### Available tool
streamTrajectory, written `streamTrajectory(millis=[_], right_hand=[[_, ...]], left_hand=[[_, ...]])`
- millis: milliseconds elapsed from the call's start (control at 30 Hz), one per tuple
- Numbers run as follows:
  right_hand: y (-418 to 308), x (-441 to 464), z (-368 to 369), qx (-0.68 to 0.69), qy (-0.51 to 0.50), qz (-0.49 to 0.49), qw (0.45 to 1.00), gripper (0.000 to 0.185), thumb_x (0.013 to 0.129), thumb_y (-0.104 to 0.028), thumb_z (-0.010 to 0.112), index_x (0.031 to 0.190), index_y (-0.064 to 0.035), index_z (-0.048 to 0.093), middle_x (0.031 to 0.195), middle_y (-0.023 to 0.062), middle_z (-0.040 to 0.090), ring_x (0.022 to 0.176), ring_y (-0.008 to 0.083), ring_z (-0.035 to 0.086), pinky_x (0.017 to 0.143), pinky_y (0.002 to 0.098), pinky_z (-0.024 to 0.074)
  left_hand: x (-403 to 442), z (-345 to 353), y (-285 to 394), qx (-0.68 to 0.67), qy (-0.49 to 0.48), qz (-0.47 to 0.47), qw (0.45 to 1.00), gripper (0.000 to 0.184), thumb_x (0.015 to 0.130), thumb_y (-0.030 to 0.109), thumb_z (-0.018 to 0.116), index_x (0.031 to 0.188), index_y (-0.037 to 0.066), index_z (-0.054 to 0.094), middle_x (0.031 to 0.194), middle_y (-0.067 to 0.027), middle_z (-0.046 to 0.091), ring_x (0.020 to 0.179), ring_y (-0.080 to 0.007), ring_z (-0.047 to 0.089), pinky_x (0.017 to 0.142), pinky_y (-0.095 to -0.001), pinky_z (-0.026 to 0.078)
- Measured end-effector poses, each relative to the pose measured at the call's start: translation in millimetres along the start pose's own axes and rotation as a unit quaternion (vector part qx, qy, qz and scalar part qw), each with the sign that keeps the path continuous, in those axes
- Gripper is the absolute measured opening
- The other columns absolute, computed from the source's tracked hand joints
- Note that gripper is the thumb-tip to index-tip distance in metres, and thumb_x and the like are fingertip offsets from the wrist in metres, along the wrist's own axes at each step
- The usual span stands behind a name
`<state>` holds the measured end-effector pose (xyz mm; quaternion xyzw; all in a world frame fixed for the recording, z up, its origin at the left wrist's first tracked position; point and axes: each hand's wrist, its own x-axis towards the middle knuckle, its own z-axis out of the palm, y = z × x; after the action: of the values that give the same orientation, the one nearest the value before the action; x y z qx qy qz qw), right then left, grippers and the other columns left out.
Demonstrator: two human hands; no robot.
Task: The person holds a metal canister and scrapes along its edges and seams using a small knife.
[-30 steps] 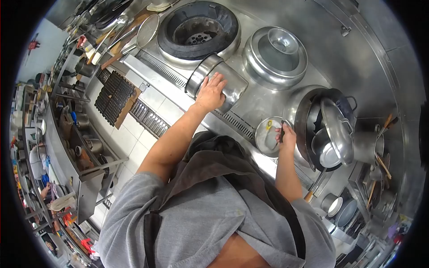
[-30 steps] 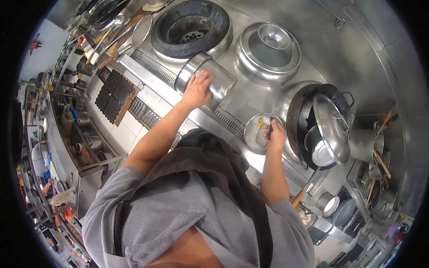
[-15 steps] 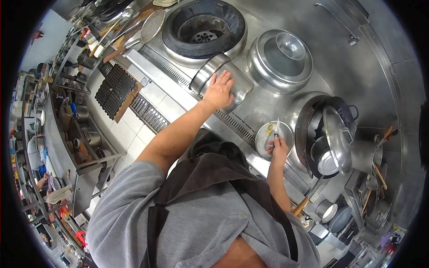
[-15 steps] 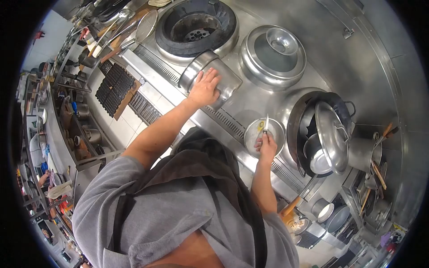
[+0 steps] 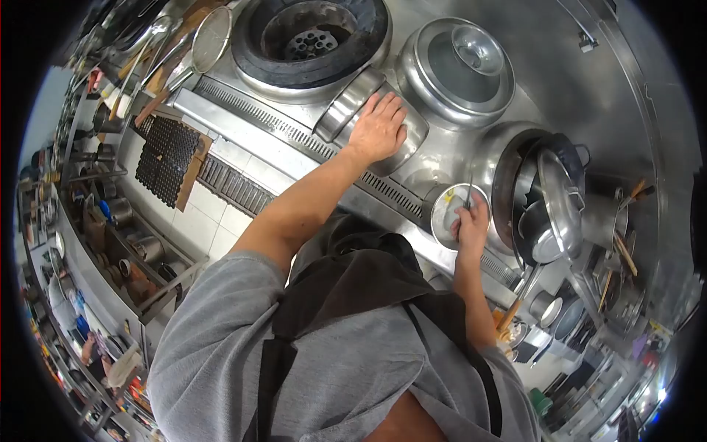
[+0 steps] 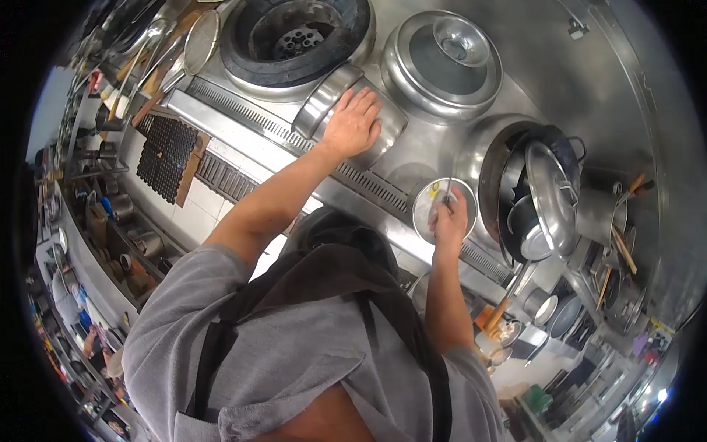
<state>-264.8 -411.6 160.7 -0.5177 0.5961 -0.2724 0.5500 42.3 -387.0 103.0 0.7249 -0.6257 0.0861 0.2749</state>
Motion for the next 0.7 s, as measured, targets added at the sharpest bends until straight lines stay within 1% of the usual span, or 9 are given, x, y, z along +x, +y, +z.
streamTrajectory(millis=[33,100,133,167,233,367,467,567,700], right_hand=[[-3.0,6.9,4.7,-0.047,-0.042,0.015,0.998,0.054,0.089,-0.002,0.063,0.142,0.0023,0.05,0.085,0.0108,0.064,0.053,0.0129,0.056,0.045,0.026,0.0421],[-5.8,15.0,25.3,-0.061,-0.044,-0.002,0.997,0.054,0.089,-0.003,0.063,0.142,0.0019,0.053,0.082,0.0088,0.064,0.051,0.0122,0.055,0.043,0.0258,0.04],[-5.5,13.0,36.8,-0.078,-0.049,-0.024,0.995,0.053,0.089,-0.004,0.063,0.142,0.0016,0.055,0.08,0.0068,0.063,0.05,0.0115,0.055,0.041,0.0255,0.0378],[-3.8,10.4,44.3,-0.071,-0.044,-0.019,0.996,0.053,0.089,-0.004,0.063,0.142,0.0016,0.055,0.08,0.0068,0.063,0.05,0.0115,0.055,0.041,0.0255,0.0378],[-1.0,6.4,53.2,-0.079,-0.063,-0.04,0.994,0.049,0.091,-0.007,0.064,0.14,-0.0068,0.061,0.079,0.0077,0.065,0.054,0.0121,0.059,0.051,0.0289,0.0478],[19.0,0.6,49.5,-0.1,-0.073,-0.036,0.992,0.048,0.091,-0.009,0.063,0.138,-0.0099,0.064,0.072,0.0053,0.064,0.054,0.0111,0.058,0.052,0.0305,0.0481],[34.3,2.3,34.1,-0.076,-0.068,-0.026,0.994,0.046,0.091,-0.01,0.064,0.137,-0.0105,0.065,0.073,0.0055,0.066,0.053,0.0107,0.057,0.051,0.0292,0.0469],[45.4,3.8,19.6,-0.069,-0.058,-0.014,0.996,0.043,0.092,-0.012,0.066,0.135,-0.0107,0.067,0.074,0.005,0.067,0.053,0.0105,0.056,0.05,0.0288,0.0461],[39.3,-4.7,11.8,-0.087,-0.053,-0.003,0.995,0.038,0.095,-0.016,0.067,0.132,-0.0131,0.07,0.075,0.0039,0.068,0.052,0.0092,0.055,0.049,0.0286,0.045]], left_hand=[[5.4,3.5,-0.1,-0.005,-0.006,0.005,1.0,0.039,0.093,0.029,0.058,0.121,0.004,0.067,0.136,-0.0147,0.06,0.139,-0.031,0.048,0.119,-0.0522,0.029],[17.1,8.0,-1.3,0.022,-0.035,0.007,0.999,0.04,0.094,0.03,0.057,0.122,0.004,0.067,0.137,-0.0147,0.059,0.138,-0.0303,0.048,0.119,-0.0516,0.029],[19.6,8.7,-1.5,0.031,-0.028,0.008,0.999,0.038,0.092,0.029,0.058,0.12,0.004,0.066,0.135,-0.0142,0.061,0.136,-0.0292,0.051,0.118,-0.0514,0.032],[21.6,9.4,-1.3,0.031,-0.034,0.016,0.999,0.038,0.092,0.029,0.058,0.12,0.004,0.066,0.135,-0.0142,0.061,0.136,-0.0292,0.051,0.118,-0.0514,0.032],[28.2,13.0,0.0,0.044,-0.03,0.013,0.998,0.037,0.092,0.029,0.058,0.117,0.004,0.068,0.134,-0.0139,0.063,0.135,-0.0292,0.052,0.118,-0.0518,0.033],[37.8,22.5,-0.6,0.053,-0.038,0.02,0.998,0.036,0.092,0.03,0.056,0.112,0.004,0.071,0.131,-0.015,0.064,0.133,-0.0297,0.053,0.118,-0.0513,0.031],[49.2,28.6,-0.2,0.063,-0.03,0.016,0.997,0.034,0.09,0.028,0.057,0.11,0.006,0.072,0.127,-0.0126,0.069,0.129,-0.0271,0.058,0.117,-0.0514,0.035],[58.1,31.0,0.6,0.081,-0.061,0.008,0.995,0.034,0.09,0.029,0.057,0.11,0.006,0.073,0.128,-0.0111,0.068,0.129,-0.027,0.058,0.117,-0.0511,0.035],[62.2,40.3,-3.0,0.073,-0.05,0.018,0.996,0.031,0.089,0.025,0.059,0.11,0.007,0.073,0.128,-0.0103,0.068,0.13,-0.0268,0.058,0.117,-0.0505,0.035]])
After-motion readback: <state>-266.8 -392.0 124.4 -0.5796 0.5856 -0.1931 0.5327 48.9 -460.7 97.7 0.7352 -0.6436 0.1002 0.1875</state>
